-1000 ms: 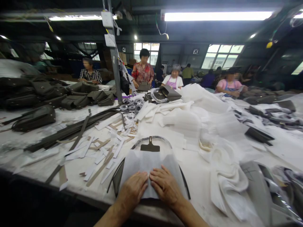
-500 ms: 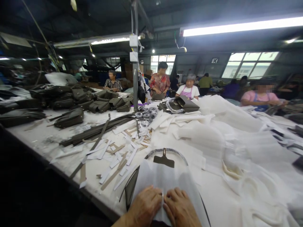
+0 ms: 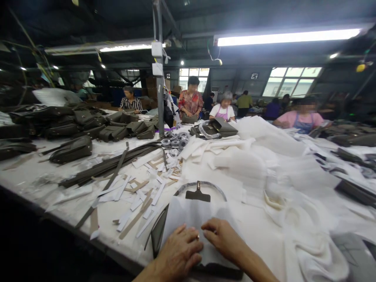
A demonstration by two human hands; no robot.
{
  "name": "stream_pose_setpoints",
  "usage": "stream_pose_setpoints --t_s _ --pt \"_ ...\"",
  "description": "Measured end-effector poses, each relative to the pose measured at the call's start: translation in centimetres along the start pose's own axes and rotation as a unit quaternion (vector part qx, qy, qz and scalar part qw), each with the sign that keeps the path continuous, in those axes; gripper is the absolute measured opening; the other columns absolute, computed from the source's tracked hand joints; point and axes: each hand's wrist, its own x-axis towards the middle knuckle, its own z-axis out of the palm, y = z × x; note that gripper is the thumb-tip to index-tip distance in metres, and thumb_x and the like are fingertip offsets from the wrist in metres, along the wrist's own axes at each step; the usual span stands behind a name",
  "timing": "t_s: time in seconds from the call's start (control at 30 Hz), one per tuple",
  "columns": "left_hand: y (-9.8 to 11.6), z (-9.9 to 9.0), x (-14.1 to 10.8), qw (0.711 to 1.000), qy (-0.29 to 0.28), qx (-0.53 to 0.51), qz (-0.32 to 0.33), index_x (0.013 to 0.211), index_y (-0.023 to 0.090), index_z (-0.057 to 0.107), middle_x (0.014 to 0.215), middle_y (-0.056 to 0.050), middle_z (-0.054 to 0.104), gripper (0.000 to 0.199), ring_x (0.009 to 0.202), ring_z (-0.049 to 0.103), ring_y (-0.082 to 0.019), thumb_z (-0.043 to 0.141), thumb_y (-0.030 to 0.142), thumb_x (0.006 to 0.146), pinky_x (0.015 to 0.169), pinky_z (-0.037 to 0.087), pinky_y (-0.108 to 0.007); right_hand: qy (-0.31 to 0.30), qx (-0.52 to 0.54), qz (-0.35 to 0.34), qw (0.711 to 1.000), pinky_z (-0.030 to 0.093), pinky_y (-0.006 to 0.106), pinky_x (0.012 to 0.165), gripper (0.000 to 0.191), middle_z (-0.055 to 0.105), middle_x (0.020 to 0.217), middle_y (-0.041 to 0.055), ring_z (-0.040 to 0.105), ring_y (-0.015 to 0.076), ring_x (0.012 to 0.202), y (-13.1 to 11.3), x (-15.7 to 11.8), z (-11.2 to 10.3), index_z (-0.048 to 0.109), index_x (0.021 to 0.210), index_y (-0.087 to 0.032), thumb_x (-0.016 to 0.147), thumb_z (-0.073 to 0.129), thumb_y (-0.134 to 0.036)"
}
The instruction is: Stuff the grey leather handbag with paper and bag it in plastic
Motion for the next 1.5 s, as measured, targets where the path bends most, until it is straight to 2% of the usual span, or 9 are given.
stream_pose_setpoints --t_s 0.1,0.4,0.53,0.67,0.8,0.97,1.13,1.27,1.5 --pt "0.1 -0.4 0.1 1.0 -0.026 -0.01 -0.007 0.108 0.029 0.057 0.117 0.002 0.065 0.019 0.12 0.056 -0.019 0.055 0.043 0.096 0.11 0.034 -0.042 0.001 -0.057 -0.025 0.998 0.05 0.035 0.084 0.023 0.073 0.093 0.0044 0.066 0.023 0.091 -1.1 0.3 -0.2 0.075 0.095 -0.024 0.084 0.055 -0.019" --pt "-1.6 -1.7 0.9 0.996 -0.054 -0.049 0.05 0.116 0.033 0.06 0.126 0.005 0.064 0.023 0.124 0.055 -0.018 0.061 0.037 0.093 0.114 0.031 -0.042 0.105 -0.112 -0.107 0.982 0.045 0.038 0.087 0.025 0.068 0.104 0.0054 0.06 0.0218 0.096 1.8 -2.5 4.2 0.068 0.109 -0.027 0.1 0.045 -0.027" --pt "-0.7 -0.7 1.2 0.994 -0.038 -0.093 -0.044 0.095 0.031 0.066 0.113 0.008 0.069 0.01 0.118 0.06 -0.017 0.058 0.026 0.095 0.114 0.031 -0.047 0.081 -0.117 -0.09 0.986 0.044 0.037 0.089 0.023 0.07 0.105 0.0034 0.06 0.0213 0.098 1.4 -1.9 2.9 0.071 0.104 -0.027 0.095 0.049 -0.025" --pt "-0.3 1.1 1.3 0.995 0.006 -0.079 -0.067 0.09 0.031 0.067 0.108 0.008 0.07 0.011 0.115 0.062 -0.018 0.066 0.02 0.089 0.115 0.032 -0.047 -0.033 -0.091 -0.041 0.994 0.048 0.028 0.077 0.024 0.075 0.09 0.0014 0.066 0.0188 0.085 -0.4 0.6 0.0 0.076 0.091 -0.026 0.087 0.053 -0.02" --pt "-0.7 1.9 0.7 0.997 0.038 -0.056 -0.043 0.092 0.031 0.067 0.11 0.005 0.069 0.01 0.108 0.064 -0.017 0.068 0.023 0.087 0.115 0.033 -0.046 0.024 -0.176 0.003 0.984 0.049 0.031 0.077 0.021 0.074 0.092 0.0052 0.067 0.0227 0.086 -1.6 2.9 0.1 0.076 0.094 -0.025 0.088 0.056 -0.025" --pt "-1.1 -0.8 0.6 0.99 0.008 -0.129 -0.06 0.098 0.029 0.065 0.117 0.003 0.068 0.016 0.112 0.062 -0.017 0.065 0.019 0.087 0.111 0.038 -0.039 0.128 -0.201 -0.045 0.97 0.043 0.04 0.099 0.033 0.065 0.123 0.0067 0.057 0.0253 0.113 0.7 3.1 3.7 0.062 0.124 -0.025 0.092 0.054 -0.022" --pt "-0.3 -4.1 3.3 0.979 -0.048 -0.114 -0.164 0.094 0.023 0.061 0.093 0.001 0.07 0.008 0.085 0.067 -0.016 0.053 0.022 0.092 0.075 0.051 -0.025 0.121 -0.2 -0.068 0.97 0.042 0.042 0.101 0.033 0.064 0.126 0.0068 0.055 0.0261 0.115 2.4 2.8 4.5 0.059 0.127 -0.024 0.095 0.052 -0.026" --pt "-0.3 -1.8 4.4 0.988 -0.016 0.057 -0.141 0.105 0.02 0.06 0.097 -0.005 0.069 0.021 0.087 0.067 -0.023 0.064 0.029 0.087 0.078 0.052 -0.033 0.121 -0.194 -0.072 0.971 0.041 0.041 0.102 0.034 0.064 0.129 0.0052 0.056 0.0255 0.116 2.6 3.0 4.4 0.059 0.129 -0.026 0.096 0.051 -0.024" --pt "-2.8 2.9 2.6 0.98 0.127 0.144 -0.056 0.126 0.016 0.056 0.129 -0.014 0.063 0.065 0.125 0.053 -0.033 0.058 0.065 0.085 0.107 0.038 -0.056 0.098 -0.191 -0.049 0.976 0.042 0.041 0.101 0.035 0.064 0.129 0.0061 0.056 0.0254 0.116 1.8 2.8 4.0 0.058 0.13 -0.024 0.096 0.049 -0.025"
